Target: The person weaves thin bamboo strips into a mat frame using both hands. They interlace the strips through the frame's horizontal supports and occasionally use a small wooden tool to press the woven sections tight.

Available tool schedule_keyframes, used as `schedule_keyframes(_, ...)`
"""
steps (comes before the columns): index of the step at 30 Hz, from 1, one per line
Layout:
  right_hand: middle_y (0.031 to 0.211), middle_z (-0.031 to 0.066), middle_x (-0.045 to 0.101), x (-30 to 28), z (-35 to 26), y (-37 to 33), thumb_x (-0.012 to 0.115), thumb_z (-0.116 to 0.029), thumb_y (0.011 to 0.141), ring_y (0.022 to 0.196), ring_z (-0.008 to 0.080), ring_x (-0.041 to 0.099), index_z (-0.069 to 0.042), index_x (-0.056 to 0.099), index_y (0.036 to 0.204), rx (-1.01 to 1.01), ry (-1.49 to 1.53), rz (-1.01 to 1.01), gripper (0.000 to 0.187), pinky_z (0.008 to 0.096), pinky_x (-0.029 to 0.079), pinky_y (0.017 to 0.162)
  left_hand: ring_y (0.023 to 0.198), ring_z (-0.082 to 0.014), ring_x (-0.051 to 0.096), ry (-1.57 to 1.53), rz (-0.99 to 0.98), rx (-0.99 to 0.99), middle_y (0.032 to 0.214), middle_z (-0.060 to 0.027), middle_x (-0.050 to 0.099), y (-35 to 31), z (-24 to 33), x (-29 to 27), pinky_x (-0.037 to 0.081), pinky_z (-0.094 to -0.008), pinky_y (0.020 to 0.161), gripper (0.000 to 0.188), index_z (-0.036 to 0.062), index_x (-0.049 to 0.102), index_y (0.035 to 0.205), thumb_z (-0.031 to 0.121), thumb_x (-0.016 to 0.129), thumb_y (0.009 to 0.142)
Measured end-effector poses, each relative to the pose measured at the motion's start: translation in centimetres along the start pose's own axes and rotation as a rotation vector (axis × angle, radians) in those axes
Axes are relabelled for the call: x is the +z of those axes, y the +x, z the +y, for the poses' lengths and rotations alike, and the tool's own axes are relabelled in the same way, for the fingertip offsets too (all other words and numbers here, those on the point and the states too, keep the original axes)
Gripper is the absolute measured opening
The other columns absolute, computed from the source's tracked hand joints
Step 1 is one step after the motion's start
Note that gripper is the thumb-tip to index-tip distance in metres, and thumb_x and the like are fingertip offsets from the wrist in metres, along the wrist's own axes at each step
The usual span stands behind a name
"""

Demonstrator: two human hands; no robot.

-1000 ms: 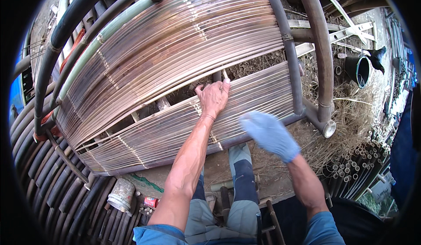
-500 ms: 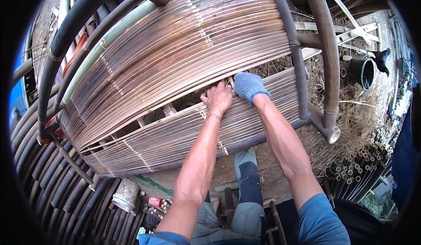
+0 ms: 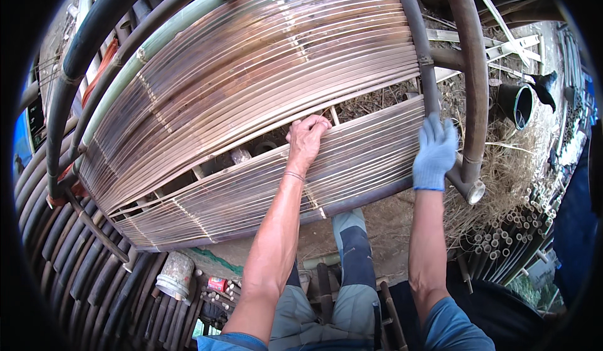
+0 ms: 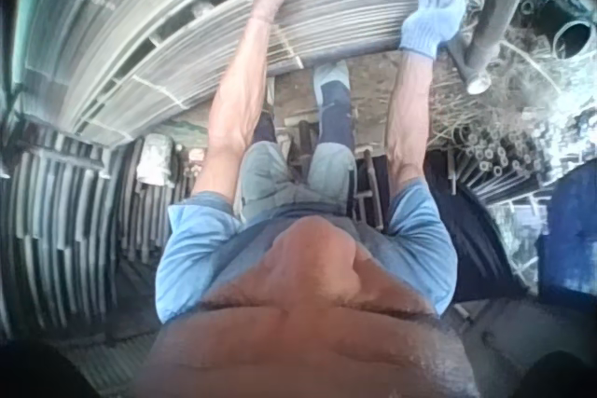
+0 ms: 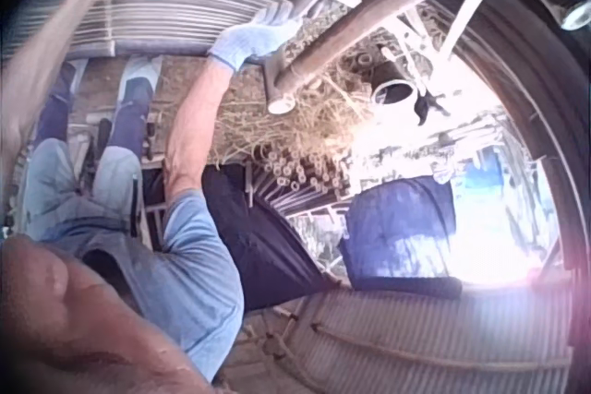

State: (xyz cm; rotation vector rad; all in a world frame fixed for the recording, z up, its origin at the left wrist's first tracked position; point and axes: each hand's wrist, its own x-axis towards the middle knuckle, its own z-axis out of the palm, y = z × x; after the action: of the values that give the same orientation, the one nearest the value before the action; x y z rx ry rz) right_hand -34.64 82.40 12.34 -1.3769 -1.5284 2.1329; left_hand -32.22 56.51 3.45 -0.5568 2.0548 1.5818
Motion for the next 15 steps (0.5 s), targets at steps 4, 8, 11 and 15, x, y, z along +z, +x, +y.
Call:
schedule_keyframes(4, 0.137, 0.0178, 0.055, 0.6, 5.6, -4.2, 0.069, -0.012, 0.085, 0.133, 0.0317, 0.047, -0.011, 0.056, 0.138, -0.927, -1.130, -0.317, 0.055, 0.0423, 0.038, 0.112, 0.105, -0.0196, 0.057, 0.086, -0.070, 0.015, 0.082, -0.0063, 0.070, -0.3, 0.6, 0.0, 0.043, -0.0338, 0.095, 0.023, 0.0063, 0.075, 0.085, 0.024, 0.061, 0.086)
schedule_keyframes(8, 0.130, 0.0119, 0.060, 4.4, 7.2, -5.4, 0.073, -0.013, 0.082, 0.127, 0.0297, 0.052, -0.014, 0.072, 0.115, -1.003, -1.316, -0.647, 0.033, 0.0392, 0.040, 0.107, 0.122, -0.0266, 0.050, 0.131, -0.184, 0.014, 0.102, -0.0092, 0.071, 0.0, 0.1, -0.7, 0.037, -0.0390, 0.106, 0.022, 0.0100, 0.076, 0.087, 0.027, 0.062, 0.085)
schedule_keyframes(11, 0.121, 0.0125, 0.065, 1.5, 7.1, -4.8, 0.072, -0.014, 0.086, 0.122, 0.0292, 0.056, -0.007, 0.074, 0.105, -0.775, -1.199, -0.621, 0.020, 0.0386, 0.043, 0.104, 0.119, -0.0268, 0.054, 0.142, -0.169, 0.071, 0.109, -0.0062, 0.071, 0.0, -0.2, -0.1, 0.039, -0.0388, 0.105, 0.023, 0.0106, 0.077, 0.088, 0.028, 0.062, 0.087)
schedule_keyframes(15, 0.108, 0.0107, 0.070, -15.3, 1.8, -3.3, 0.060, -0.010, 0.096, 0.107, 0.0192, 0.064, 0.004, 0.070, 0.103, -0.796, -1.470, -0.512, 0.018, 0.0318, 0.050, 0.096, 0.118, -0.0268, 0.058, 0.168, -0.194, -0.074, 0.117, -0.0090, 0.070, 0.0, 2.0, -0.6, 0.036, -0.0400, 0.105, 0.033, 0.0102, 0.073, 0.109, 0.031, 0.065, 0.085)
